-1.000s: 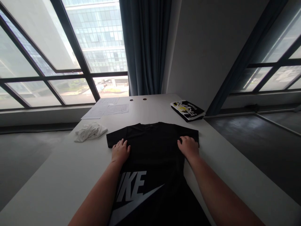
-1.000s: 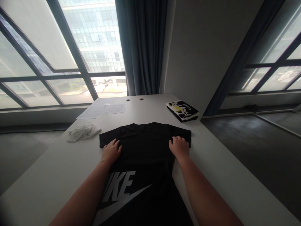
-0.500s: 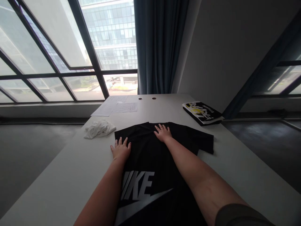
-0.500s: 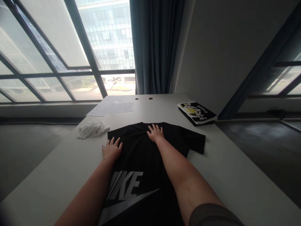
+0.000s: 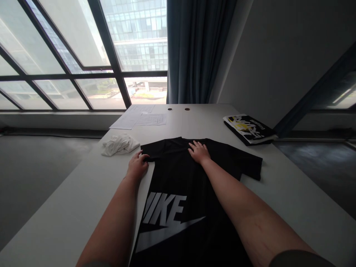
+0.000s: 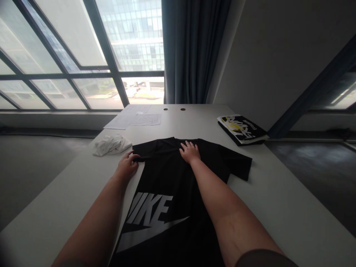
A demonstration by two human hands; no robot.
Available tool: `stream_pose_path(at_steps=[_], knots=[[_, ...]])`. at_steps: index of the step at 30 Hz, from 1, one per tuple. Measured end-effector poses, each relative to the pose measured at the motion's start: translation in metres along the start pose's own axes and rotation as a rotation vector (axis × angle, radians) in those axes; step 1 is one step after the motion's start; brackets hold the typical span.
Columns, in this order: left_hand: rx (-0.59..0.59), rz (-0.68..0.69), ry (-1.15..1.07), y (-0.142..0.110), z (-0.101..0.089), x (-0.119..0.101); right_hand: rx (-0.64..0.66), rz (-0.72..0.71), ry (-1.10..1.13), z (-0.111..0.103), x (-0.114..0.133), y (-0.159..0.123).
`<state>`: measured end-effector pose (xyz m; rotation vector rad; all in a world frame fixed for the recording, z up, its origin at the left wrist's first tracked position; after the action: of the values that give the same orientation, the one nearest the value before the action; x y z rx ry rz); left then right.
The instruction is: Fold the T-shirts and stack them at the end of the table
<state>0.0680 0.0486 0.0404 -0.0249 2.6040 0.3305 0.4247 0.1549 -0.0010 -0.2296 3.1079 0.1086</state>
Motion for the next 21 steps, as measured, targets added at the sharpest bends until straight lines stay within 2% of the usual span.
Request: stream_pose_path(at_steps=[4, 7, 15, 21], knots=[[-0.1, -0.129, 0.077, -0.001, -0.016, 0.008, -0.024, 0.001, -0.003, -0.002, 0.0, 0.0], [-0.07, -0.19, 0.041, -0.001, -0.012, 0.007, -0.04, 0.002, -0.003, -0.004, 0.0, -0.001], [-0.012, -0.016, -0.178, -0.001, 0.004, -0.021, -0.078, 0.01, 0.001, -0.01, 0.001, -0.003], [-0.002, 0.053, -0.163, 0.0, 0.021, -0.042, -0.088, 0.01, 0.0, -0.012, 0.002, -0.004]])
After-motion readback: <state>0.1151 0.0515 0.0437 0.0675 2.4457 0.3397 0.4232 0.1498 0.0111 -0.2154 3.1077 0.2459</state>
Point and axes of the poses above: each hand's wrist, its own y-axis towards the middle knuckle, its own z-axis out of the palm, x = y × z, the point moved 10 cm from there along y, towards the middle knuckle, and after that the axes turned 11 degrees about -y, right-handed, at the moved point
